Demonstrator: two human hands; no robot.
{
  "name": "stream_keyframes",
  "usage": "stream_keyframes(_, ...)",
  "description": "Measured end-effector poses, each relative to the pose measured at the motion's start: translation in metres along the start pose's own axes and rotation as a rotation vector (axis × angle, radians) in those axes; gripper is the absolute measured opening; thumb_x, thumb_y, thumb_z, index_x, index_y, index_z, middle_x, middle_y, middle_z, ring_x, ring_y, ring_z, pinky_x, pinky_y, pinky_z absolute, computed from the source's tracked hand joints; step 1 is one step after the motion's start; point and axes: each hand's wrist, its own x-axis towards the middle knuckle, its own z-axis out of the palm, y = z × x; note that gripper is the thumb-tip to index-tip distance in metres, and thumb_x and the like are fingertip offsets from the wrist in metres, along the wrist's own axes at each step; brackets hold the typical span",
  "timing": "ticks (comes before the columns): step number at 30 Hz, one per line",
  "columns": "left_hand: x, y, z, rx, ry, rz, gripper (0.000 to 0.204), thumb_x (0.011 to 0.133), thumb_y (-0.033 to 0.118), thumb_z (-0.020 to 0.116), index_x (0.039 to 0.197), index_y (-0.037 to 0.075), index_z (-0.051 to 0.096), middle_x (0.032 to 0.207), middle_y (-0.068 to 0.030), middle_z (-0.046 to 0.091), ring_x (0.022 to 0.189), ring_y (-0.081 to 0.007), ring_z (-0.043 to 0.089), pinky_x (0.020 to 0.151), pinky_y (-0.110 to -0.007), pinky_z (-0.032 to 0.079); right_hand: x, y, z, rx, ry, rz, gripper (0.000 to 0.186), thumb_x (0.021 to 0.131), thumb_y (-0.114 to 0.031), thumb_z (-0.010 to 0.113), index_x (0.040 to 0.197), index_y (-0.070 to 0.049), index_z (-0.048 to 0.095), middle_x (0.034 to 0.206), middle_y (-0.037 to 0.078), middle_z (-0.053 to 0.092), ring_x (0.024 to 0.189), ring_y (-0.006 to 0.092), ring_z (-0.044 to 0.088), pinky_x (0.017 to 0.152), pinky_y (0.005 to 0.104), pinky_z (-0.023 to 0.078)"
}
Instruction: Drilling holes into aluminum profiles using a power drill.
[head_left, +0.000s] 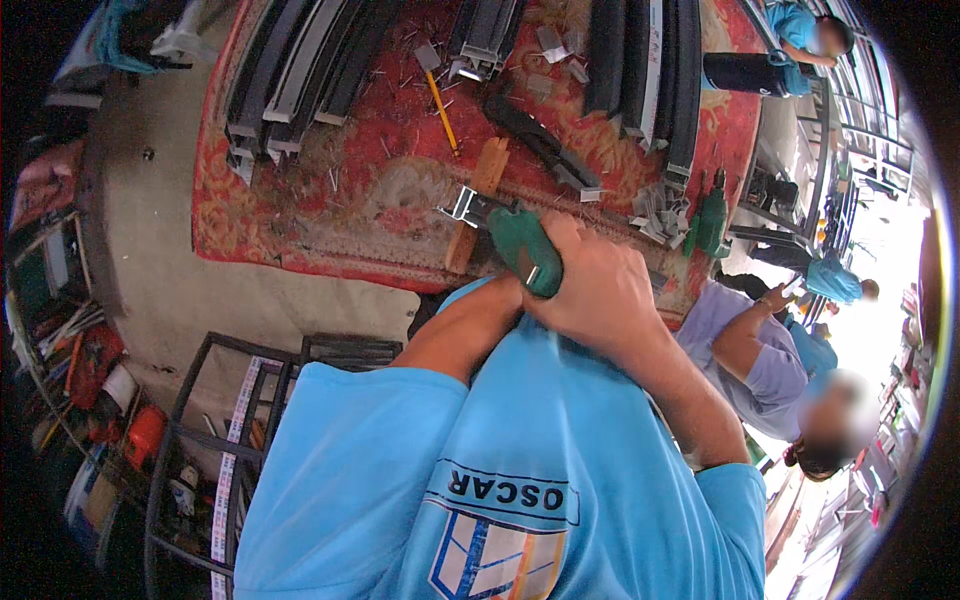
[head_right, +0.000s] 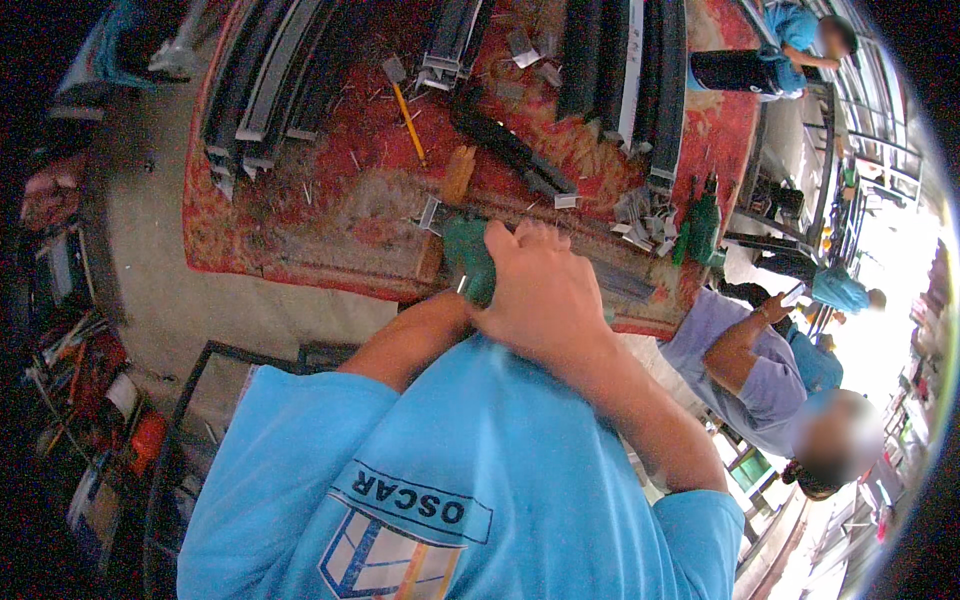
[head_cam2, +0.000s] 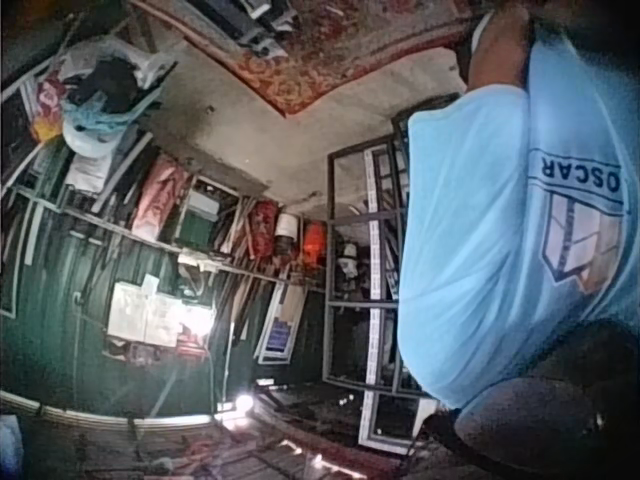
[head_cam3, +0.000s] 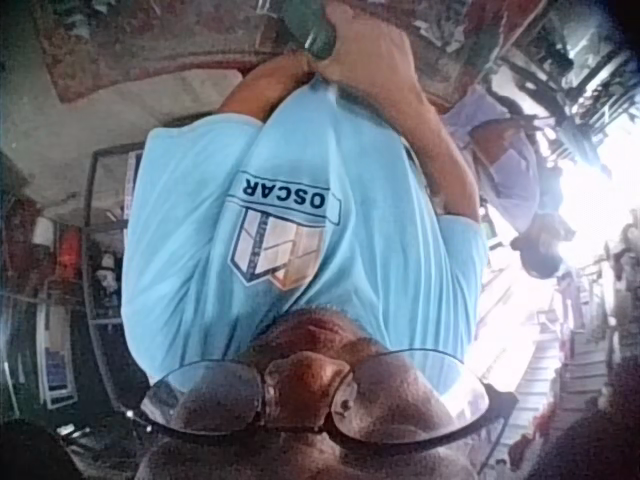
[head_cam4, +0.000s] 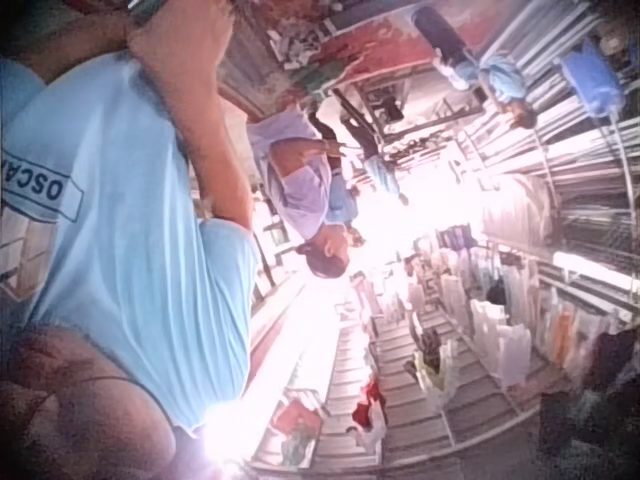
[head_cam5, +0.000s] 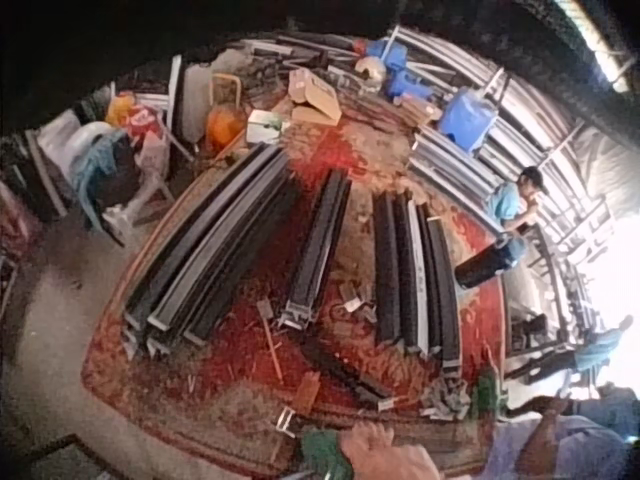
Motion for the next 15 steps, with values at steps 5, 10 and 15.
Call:
stream_keyframes(5, 0.004, -0.003, -0.003, -0.082, 0.016, 0.007, 0.016, 0.094, 0.029, 0.062, 0.1, 0.019, 0.072, 0.096, -0.0027, 0.07, 0.095, -0.0239, 0.07, 0.079, -0.046, 0.053, -0.001, 0.0, 0.001, -0.026, 0.009, -0.017, 0.059, 0.079, -0.039, 0.075, 0.125, -0.006, 0.057, 0.108, 0.022, 0.07, 0.09, 0.0443, 0.07, 0.079, 0.0542, 0.055)
stream_keyframes(10, 0.007, -0.007, -0.009, -0.158, 0.037, 0.01, 0.016, 0.094, 0.029, 0.062, 0.1, 0.019, 0.073, 0.096, -0.0029, 0.071, 0.095, -0.0239, 0.07, 0.079, -0.046, 0.053, 0.002, 0.003, 0.018, -0.163, 0.063, -0.112, 0.058, 0.077, -0.039, 0.077, 0.121, -0.006, 0.06, 0.104, 0.021, 0.07, 0.09, 0.0443, 0.07, 0.08, 0.0536, 0.055)
stream_keyframes(15, 0.008, -0.012, -0.009, -0.238, 0.036, 0.005, 0.016, 0.094, 0.028, 0.062, 0.1, 0.019, 0.073, 0.096, -0.003, 0.071, 0.096, -0.0239, 0.071, 0.079, -0.046, 0.053, 0.022, -0.004, -0.017, 0.024, -0.118, 0.051, 0.056, 0.073, -0.039, 0.08, 0.114, -0.005, 0.063, 0.091, 0.023, 0.072, 0.089, 0.0449, 0.07, 0.081, 0.0541, 0.055)
